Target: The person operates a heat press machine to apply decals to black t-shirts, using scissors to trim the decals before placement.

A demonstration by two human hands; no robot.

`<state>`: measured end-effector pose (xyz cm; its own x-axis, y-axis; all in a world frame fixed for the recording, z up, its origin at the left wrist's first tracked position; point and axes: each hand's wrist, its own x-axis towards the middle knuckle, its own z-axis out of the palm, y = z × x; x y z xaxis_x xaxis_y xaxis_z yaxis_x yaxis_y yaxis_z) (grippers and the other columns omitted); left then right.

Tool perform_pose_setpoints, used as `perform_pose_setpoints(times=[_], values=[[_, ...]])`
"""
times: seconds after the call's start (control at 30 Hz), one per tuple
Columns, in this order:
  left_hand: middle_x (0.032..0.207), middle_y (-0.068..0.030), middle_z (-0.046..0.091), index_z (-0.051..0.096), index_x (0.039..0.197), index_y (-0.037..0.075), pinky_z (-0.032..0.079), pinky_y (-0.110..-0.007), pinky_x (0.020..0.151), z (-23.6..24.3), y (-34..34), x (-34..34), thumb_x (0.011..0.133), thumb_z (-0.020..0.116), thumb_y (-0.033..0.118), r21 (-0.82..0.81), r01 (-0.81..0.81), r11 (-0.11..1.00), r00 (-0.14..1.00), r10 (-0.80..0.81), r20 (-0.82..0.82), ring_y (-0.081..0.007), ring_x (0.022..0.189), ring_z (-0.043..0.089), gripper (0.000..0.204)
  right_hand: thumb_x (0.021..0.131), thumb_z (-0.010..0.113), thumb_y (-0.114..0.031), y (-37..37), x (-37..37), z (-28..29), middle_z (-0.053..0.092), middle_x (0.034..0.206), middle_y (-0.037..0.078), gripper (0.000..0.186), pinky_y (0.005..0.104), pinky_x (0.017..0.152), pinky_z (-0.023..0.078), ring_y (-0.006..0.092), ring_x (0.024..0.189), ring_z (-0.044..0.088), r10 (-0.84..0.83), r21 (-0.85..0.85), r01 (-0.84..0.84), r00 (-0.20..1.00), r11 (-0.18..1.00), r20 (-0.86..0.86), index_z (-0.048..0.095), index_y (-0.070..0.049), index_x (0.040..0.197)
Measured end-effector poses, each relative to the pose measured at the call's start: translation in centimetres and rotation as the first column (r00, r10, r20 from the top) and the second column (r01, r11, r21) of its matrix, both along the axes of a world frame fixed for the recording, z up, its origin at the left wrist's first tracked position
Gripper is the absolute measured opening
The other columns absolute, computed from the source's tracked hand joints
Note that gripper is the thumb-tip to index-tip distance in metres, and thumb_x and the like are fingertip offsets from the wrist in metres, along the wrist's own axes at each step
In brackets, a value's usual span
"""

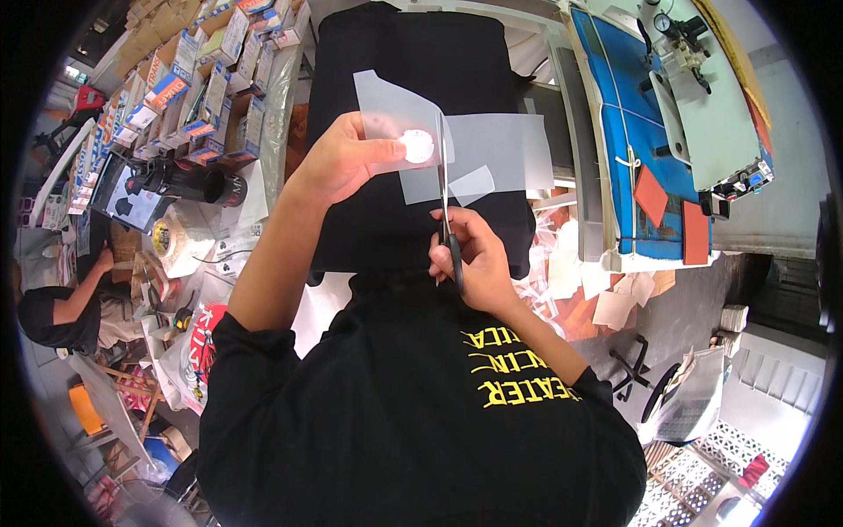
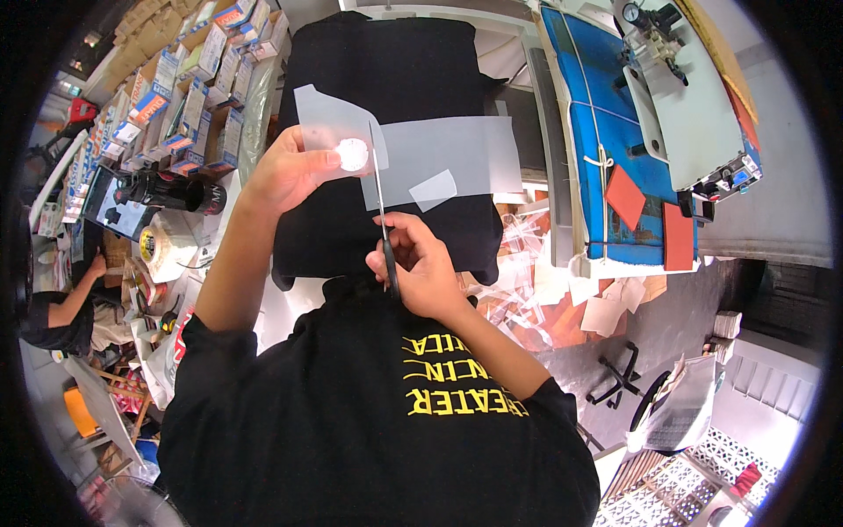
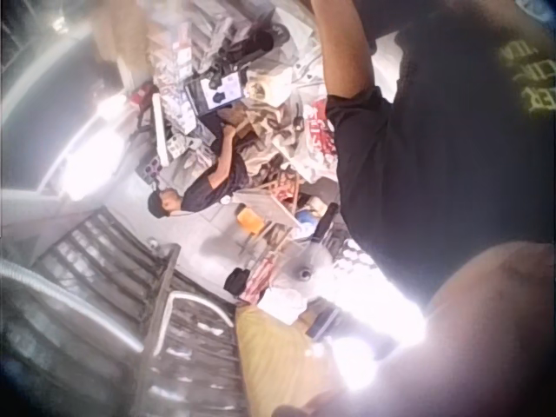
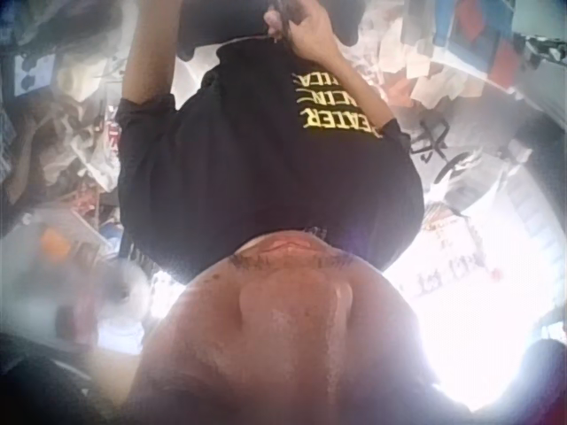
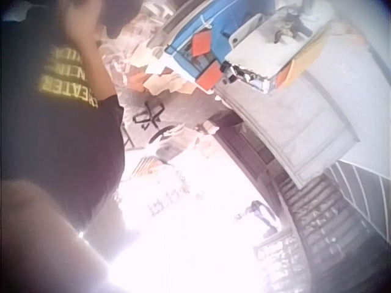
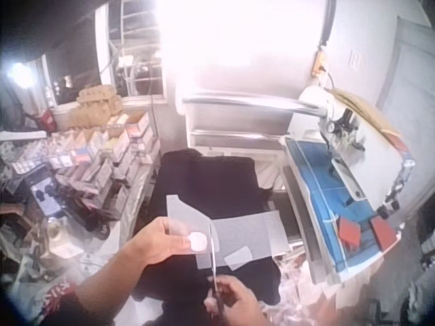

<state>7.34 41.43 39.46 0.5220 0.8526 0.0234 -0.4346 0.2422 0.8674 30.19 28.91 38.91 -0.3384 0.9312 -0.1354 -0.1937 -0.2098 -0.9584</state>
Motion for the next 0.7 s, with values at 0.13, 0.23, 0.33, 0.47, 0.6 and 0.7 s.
perform_pose_setpoints(times=[0.13, 0.23, 0.33, 0.47, 0.6, 0.7], values=[[0.112, -0.0188, 0.068, 0.066, 0.109, -0.008, 0.052, -0.047, 0.098, 0.34, 0.00, 0.35, 0.085, 0.070, 0.007, -0.003, 0.016, 1.000, 1.000, -0.016, 0.023, -0.0291, 0.106, 0.067, 0.028, 0.092, 0.070, -0.015, 0.10, 0.55, -0.59, 0.059, 0.085, 0.005, 0.045, 0.0250, 0.059, 0.050, 0.0110, 0.069, 0.061, 0.033, 0.062, -0.037, 0.997, 0.997, 0.064, 0.048, -0.004, 0.130], [0.112, -0.0188, 0.068, 0.065, 0.111, -0.008, 0.052, -0.047, 0.098, 0.28, 0.13, 0.30, 0.086, 0.070, 0.007, -0.007, 0.009, 1.000, 1.000, -0.009, -0.003, -0.0291, 0.106, 0.067, 0.030, 0.092, 0.070, -0.015, 0.06, 0.68, -0.52, 0.059, 0.085, 0.005, 0.045, 0.0245, 0.059, 0.050, 0.0106, 0.069, 0.060, 0.039, 0.043, -0.042, 0.998, 0.998, 0.056, 0.048, -0.004, 0.130], [0.112, -0.0175, 0.069, 0.065, 0.113, -0.007, 0.052, -0.045, 0.098, 0.29, 0.22, 0.36, 0.085, 0.070, 0.006, -0.024, 0.007, 1.000, 1.000, -0.007, -0.001, -0.0276, 0.106, 0.067, 0.031, 0.092, 0.070, -0.016, 0.17, 0.74, -0.68, 0.059, 0.085, 0.004, 0.045, 0.0243, 0.058, 0.050, 0.0106, 0.068, 0.060, 0.030, 0.061, -0.035, 0.996, 0.998, 0.085, 0.049, -0.004, 0.130], [0.111, -0.0149, 0.069, 0.065, 0.115, -0.004, 0.052, -0.041, 0.097, 0.50, 0.32, 0.44, 0.084, 0.072, 0.005, -0.038, 0.019, 0.999, 1.000, -0.018, 0.009, -0.0244, 0.105, 0.068, 0.033, 0.090, 0.072, -0.014, 0.22, 0.58, -0.73, 0.059, 0.082, 0.002, 0.045, 0.0227, 0.058, 0.047, 0.0081, 0.067, 0.058, 0.000, 0.045, -0.003, 0.999, 0.999, 0.053, 0.050, -0.004, 0.128], [0.111, -0.0143, 0.069, 0.065, 0.115, -0.004, 0.052, -0.041, 0.097, 0.55, 0.54, 0.40, 0.084, 0.072, 0.005, -0.022, 0.024, 0.999, 1.000, -0.024, 0.009, -0.0235, 0.104, 0.068, 0.032, 0.088, 0.075, -0.012, 0.28, 0.14, -0.25, 0.058, 0.074, -0.002, 0.043, 0.0206, 0.057, 0.043, 0.0036, 0.062, 0.054, -0.045, 0.003, 0.045, 0.995, 0.999, 0.084, 0.054, -0.004, 0.124], [0.110, -0.0136, 0.069, 0.065, 0.114, -0.003, 0.052, -0.041, 0.097, 0.50, 0.78, 0.16, 0.084, 0.071, 0.004, -0.024, 0.033, 0.999, 0.999, -0.033, 0.000, -0.0224, 0.104, 0.067, 0.031, 0.088, 0.075, -0.011, 0.27, -0.03, -0.22, 0.058, 0.071, -0.001, 0.041, 0.0212, 0.053, 0.044, 0.0040, 0.058, 0.055, -0.049, -0.043, 0.056, 0.989, 0.998, 0.141, 0.054, -0.004, 0.123]])
